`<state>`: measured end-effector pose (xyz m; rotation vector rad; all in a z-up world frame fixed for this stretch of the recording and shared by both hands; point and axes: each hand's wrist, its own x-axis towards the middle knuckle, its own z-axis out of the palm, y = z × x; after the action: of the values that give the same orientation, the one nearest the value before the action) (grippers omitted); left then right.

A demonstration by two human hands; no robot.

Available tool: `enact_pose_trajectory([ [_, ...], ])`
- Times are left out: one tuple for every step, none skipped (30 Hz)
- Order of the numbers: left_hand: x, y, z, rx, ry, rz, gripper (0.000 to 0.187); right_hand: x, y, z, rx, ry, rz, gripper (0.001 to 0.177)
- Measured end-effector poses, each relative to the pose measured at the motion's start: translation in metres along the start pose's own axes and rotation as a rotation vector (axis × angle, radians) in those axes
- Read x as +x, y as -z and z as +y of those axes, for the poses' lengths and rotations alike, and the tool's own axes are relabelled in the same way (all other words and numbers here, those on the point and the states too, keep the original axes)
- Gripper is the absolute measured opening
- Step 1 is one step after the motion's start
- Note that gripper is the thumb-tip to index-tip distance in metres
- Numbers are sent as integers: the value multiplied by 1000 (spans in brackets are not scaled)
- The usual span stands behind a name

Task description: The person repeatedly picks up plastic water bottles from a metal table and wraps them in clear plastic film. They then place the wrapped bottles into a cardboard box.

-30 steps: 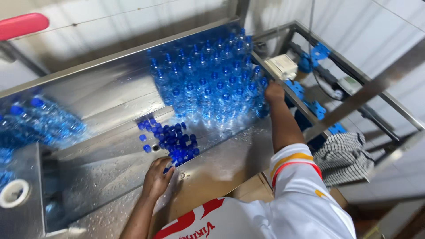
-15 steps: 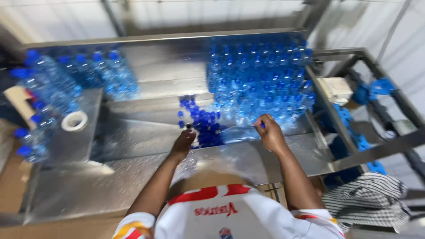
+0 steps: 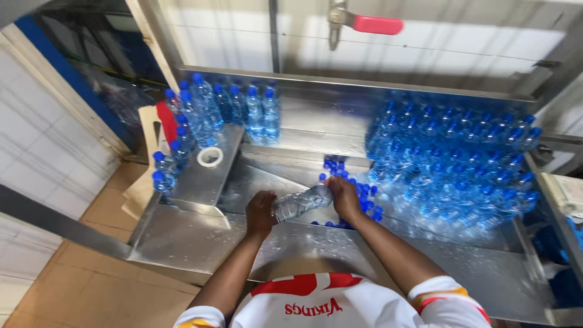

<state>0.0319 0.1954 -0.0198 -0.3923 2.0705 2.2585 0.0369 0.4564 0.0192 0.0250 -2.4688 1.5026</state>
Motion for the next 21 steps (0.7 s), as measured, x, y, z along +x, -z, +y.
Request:
enact_pose_trajectory([
  [-10, 11, -3, 4, 1, 1, 29, -1, -14, -6, 3, -2, 0, 38],
  [-19, 22, -6, -204, 256, 19, 39, -3, -28, -13, 38, 45, 17, 42],
  [-23, 27, -5, -421, 499, 29, 51, 5, -38, -21, 66, 106, 38, 47],
  [-21, 35, -10, -427, 489, 25, 51, 6, -45, -28, 64, 118, 41, 47],
  [-18, 44, -14, -523, 567, -38, 55, 7, -53, -35, 139, 376, 53, 42],
  [-15, 52, -18, -618, 646, -104, 63, 8, -60, -42, 213, 635, 63, 38],
  [-9, 60, -13, -610, 638, -112, 63, 17, -63, -45, 214, 641, 76, 38],
  [-2, 68, -9, -589, 612, -53, 60, 26, -67, -48, 176, 595, 15, 39],
  [0, 74, -8, -571, 593, 6, 58, 31, -67, -50, 133, 542, -50, 41],
  [12, 81, 2, -567, 594, -3, 58, 43, -75, -53, 129, 541, -42, 41],
  [19, 89, 7, 110, 144, 19, 46, 51, -82, -53, 295, 82, -132, 36],
  [26, 96, 11, 770, -329, 25, 42, 58, -89, -53, 452, -382, -213, 38],
  [37, 104, 13, 771, -334, 22, 42, 54, -87, -52, 454, -379, -208, 38],
  [47, 111, 16, 334, -191, 49, 33, 50, -84, -50, 489, -389, -319, 45],
  [62, 116, 23, -102, -52, 67, 26, 51, -81, -51, 525, -388, -426, 55],
  [72, 122, 32, -101, -64, 60, 26, 67, -80, -58, 527, -377, -417, 55],
  [71, 128, 31, -258, 193, -5, 20, 71, -78, -60, 119, 71, -472, 49],
  [70, 132, 30, -413, 450, -70, 23, 76, -75, -61, -294, 516, -505, 50],
  [69, 131, 22, -406, 458, -75, 23, 71, -81, -56, -293, 506, -502, 50],
  [68, 129, 13, -280, 402, -64, 31, 66, -87, -52, -419, 433, -371, 47],
  [76, 126, 13, -156, 325, -59, 40, 71, -92, -51, -543, 373, -227, 48],
])
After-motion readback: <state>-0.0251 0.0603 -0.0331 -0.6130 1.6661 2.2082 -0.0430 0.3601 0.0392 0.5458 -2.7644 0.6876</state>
